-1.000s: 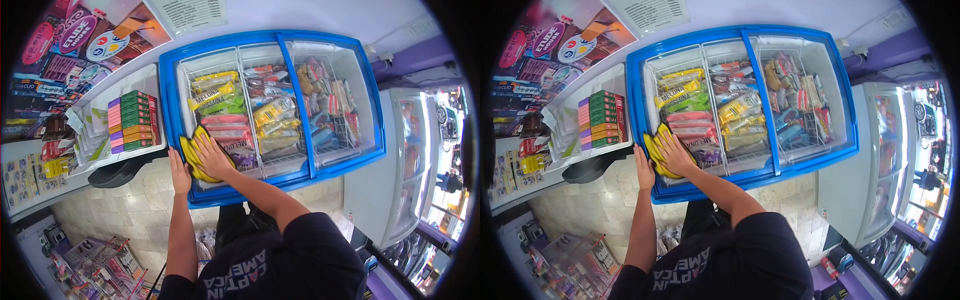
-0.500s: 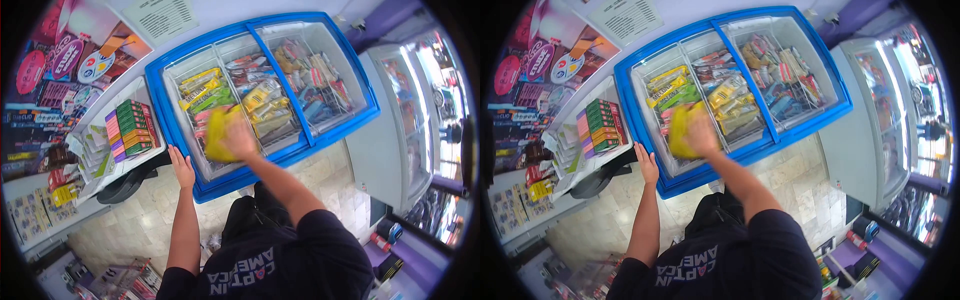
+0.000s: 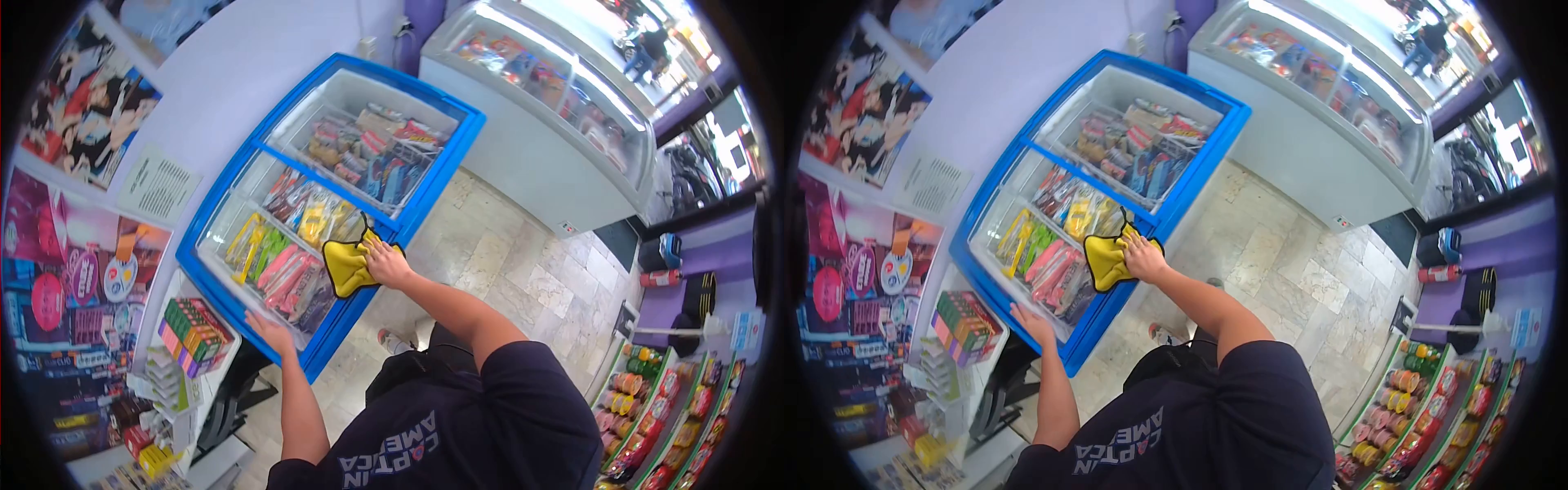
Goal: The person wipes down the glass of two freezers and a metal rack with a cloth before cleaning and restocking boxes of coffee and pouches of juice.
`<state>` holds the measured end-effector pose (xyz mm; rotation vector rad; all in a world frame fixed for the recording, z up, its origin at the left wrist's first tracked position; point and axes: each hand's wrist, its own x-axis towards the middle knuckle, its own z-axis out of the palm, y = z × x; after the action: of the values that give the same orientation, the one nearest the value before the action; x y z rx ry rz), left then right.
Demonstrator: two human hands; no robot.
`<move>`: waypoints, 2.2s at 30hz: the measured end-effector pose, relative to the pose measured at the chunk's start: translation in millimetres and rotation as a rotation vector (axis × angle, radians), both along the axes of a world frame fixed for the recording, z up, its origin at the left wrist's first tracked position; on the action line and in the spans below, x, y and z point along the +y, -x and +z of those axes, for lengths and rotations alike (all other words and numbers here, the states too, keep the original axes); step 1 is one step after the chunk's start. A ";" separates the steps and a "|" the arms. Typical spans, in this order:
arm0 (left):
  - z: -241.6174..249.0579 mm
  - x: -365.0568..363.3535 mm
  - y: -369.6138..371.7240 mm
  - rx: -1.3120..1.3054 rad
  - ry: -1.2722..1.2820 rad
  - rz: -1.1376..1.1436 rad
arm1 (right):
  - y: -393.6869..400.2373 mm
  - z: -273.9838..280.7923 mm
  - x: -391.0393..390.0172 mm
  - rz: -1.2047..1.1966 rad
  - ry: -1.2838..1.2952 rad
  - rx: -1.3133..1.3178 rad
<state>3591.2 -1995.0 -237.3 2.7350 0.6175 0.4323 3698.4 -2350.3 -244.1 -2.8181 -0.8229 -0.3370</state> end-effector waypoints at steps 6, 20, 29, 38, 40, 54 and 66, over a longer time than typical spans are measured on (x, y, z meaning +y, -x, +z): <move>71.3 -194.4 -81.2 -0.234 0.468 -0.491 | -29.9 42.2 -88.6 -0.052 -0.603 0.675; 108.1 -610.1 -229.0 -0.175 0.639 -1.070 | 4.5 176.9 -570.8 -0.422 -0.391 -0.021; 103.1 -707.2 -307.8 -0.069 0.843 -1.086 | -141.0 209.8 -694.7 -0.467 -0.188 -0.187; 81.8 -715.6 -444.1 0.094 0.996 -0.960 | -393.6 33.3 -734.0 -0.560 0.010 -0.098; 66.1 -721.8 -504.5 0.129 1.048 -0.906 | -500.8 32.1 -693.3 -0.461 -0.015 -0.049; 29.1 -788.7 -765.2 -0.241 0.705 -0.535 | -710.2 47.6 -623.6 -0.570 0.037 0.103; -13.7 -845.0 -797.8 -0.176 0.211 -0.370 | -721.3 38.3 -863.8 -1.377 0.149 -0.180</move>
<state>4389.1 -2840.0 -251.1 2.4987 0.0990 0.4774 4419.7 -3214.1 -205.8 -2.9994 1.2467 -0.6853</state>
